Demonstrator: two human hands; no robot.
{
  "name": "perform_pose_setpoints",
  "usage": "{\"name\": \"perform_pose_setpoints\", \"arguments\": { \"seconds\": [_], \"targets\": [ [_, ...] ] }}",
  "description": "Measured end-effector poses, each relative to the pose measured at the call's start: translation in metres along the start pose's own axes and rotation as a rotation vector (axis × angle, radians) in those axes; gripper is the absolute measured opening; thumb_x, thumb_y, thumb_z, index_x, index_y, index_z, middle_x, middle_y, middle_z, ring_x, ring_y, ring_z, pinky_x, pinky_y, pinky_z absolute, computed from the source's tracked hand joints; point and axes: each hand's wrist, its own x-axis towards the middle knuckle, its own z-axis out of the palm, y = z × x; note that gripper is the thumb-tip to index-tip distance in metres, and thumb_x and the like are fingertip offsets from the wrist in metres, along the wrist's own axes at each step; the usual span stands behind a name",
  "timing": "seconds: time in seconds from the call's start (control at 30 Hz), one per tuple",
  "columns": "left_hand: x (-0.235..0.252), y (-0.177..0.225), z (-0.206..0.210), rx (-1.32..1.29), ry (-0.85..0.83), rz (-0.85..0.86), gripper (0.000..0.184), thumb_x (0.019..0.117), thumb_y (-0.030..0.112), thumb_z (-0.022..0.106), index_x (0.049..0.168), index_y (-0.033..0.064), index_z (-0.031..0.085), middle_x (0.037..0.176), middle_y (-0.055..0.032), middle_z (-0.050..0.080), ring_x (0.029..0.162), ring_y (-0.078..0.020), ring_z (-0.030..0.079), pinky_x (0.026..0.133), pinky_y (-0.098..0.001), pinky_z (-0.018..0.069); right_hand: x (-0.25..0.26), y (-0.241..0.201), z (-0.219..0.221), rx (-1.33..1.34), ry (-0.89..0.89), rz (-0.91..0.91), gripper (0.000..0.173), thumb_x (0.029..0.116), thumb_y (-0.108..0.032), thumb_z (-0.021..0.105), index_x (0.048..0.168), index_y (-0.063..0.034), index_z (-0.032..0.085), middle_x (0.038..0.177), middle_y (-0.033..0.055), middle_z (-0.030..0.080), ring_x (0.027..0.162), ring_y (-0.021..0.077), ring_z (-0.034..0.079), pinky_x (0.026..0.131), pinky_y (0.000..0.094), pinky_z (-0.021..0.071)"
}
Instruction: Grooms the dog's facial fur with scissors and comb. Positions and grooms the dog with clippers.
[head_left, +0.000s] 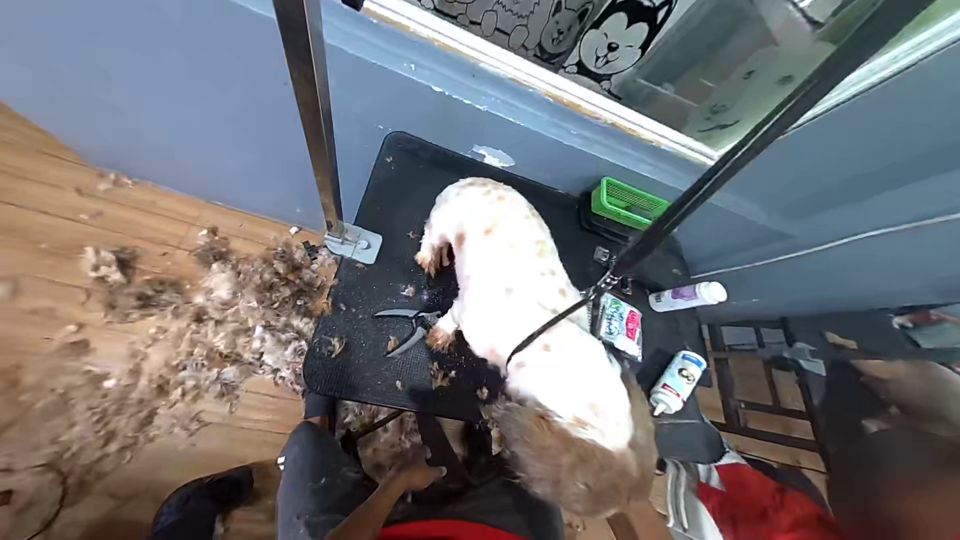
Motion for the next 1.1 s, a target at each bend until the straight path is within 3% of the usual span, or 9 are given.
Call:
{"name": "perform_pose_setpoints", "arguments": {
  "seconds": [0.07,0.17,0.33,0.5,0.57,0.67,0.8,0.93,1.1],
  "targets": [
    [-0.009,0.013,-0.013,0.026,0.037,0.009,0.072,0.094,0.059,0.062,0.143,0.0078,0.054,0.141,-0.0213,0.058,0.132,-0.0374,0.055,0.109,-0.061,0.0421,0.023,0.036,-0.016,0.256,-0.136,-0.106,0.05,0.1055,-0.037,0.027,0.128,-0.0043,0.056,0.106,0.0055,0.068,0.093,0.0082,0.065,0.082,0.0294,0.057],
    [-0.028,0.029,-0.032,0.099,0.097,0.009,0.067,0.0975,0.058,0.056,0.146,0.012,0.054,0.145,-0.018,0.057,0.136,-0.0356,0.052,0.112,-0.0615,0.039,0.019,0.06,-0.018,0.458,-0.048,-0.135,0.044,0.1107,-0.033,0.016,0.118,-0.0132,0.054,0.093,0.0005,0.068,0.085,0.0091,0.068,0.075,0.0322,0.0589],
    [-0.067,0.043,-0.056,0.238,0.148,0.265,0.048,0.1027,0.041,0.057,0.132,0.0031,0.065,0.135,-0.0232,0.062,0.13,-0.038,0.057,0.112,-0.0599,0.0392,0.038,0.08,-0.027,0.571,-0.296,-0.356,0.025,0.0884,-0.036,0.073,0.105,-0.0179,0.07,0.094,0.002,0.076,0.088,0.0125,0.074,0.078,0.036,0.0635],
    [-0.154,0.093,-0.057,-0.068,0.276,0.892,0.039,0.0939,0.022,0.074,0.124,-0.0007,0.065,0.107,-0.0082,0.073,0.097,-0.0145,0.071,0.09,-0.0352,0.0592,0.045,0.067,-0.005,0.503,-0.345,-0.541,0.04,0.0767,-0.035,0.085,0.107,-0.0158,0.069,0.094,0.0018,0.074,0.089,0.0134,0.073,0.081,0.0376,0.0629],
    [-0.167,0.112,-0.055,-0.316,0.508,1.086,0.051,0.0866,0.012,0.08,0.132,0.0037,0.057,0.108,-0.0013,0.074,0.097,-0.0105,0.072,0.087,-0.033,0.0618,0.053,0.06,0.002,0.503,-0.376,-0.62,0.029,0.0836,-0.032,0.082,0.107,-0.0204,0.072,0.097,-0.0009,0.075,0.093,0.0107,0.072,0.084,0.0351,0.062],
    [-0.174,0.122,-0.049,-0.547,0.679,1.212,0.076,0.0825,0.002,0.078,0.149,0.019,0.046,0.117,0.0028,0.07,0.099,-0.0078,0.07,0.085,-0.0296,0.0613,0.039,0.064,0.004,0.532,-0.355,-0.608,0.017,0.0996,-0.012,0.051,0.104,-0.017,0.067,0.093,0.0008,0.072,0.084,0.0104,0.07,0.077,0.0313,0.0609],
    [-0.179,0.138,-0.06,-0.497,0.792,1.366,0.024,0.0827,0.0,0.073,0.102,0.0142,0.071,0.09,0.0041,0.074,0.079,-0.0055,0.07,0.071,-0.0281,0.0606,0.036,0.058,0.005,0.486,-0.334,-0.677,0.03,0.1071,-0.016,0.043,0.097,-0.0098,0.071,0.083,0.0044,0.071,0.071,0.0092,0.066,0.066,0.0241,0.0578],
    [-0.199,0.152,-0.056,-0.448,0.702,1.466,0.009,0.0994,0.009,0.063,0.099,0.0069,0.072,0.088,-0.0102,0.076,0.076,-0.0193,0.074,0.075,-0.0377,0.0635,0.04,0.07,-0.013,0.295,-0.299,-0.801,0.036,0.1099,-0.03,0.045,0.103,-0.0073,0.072,0.086,0.0057,0.069,0.072,0.0102,0.062,0.066,0.0208,0.0539],
    [-0.238,0.172,-0.054,-0.331,0.87,1.507,0.021,0.1051,0.024,0.058,0.098,0.0092,0.071,0.088,-0.0052,0.076,0.077,-0.0157,0.074,0.074,-0.0307,0.0631,0.037,0.09,-0.039,0.078,-0.091,-0.845,0.029,0.1078,-0.029,0.049,0.119,-0.0093,0.069,0.081,0.0048,0.067,0.073,0.015,0.065,0.071,0.0287,0.0572]
  ]
}}
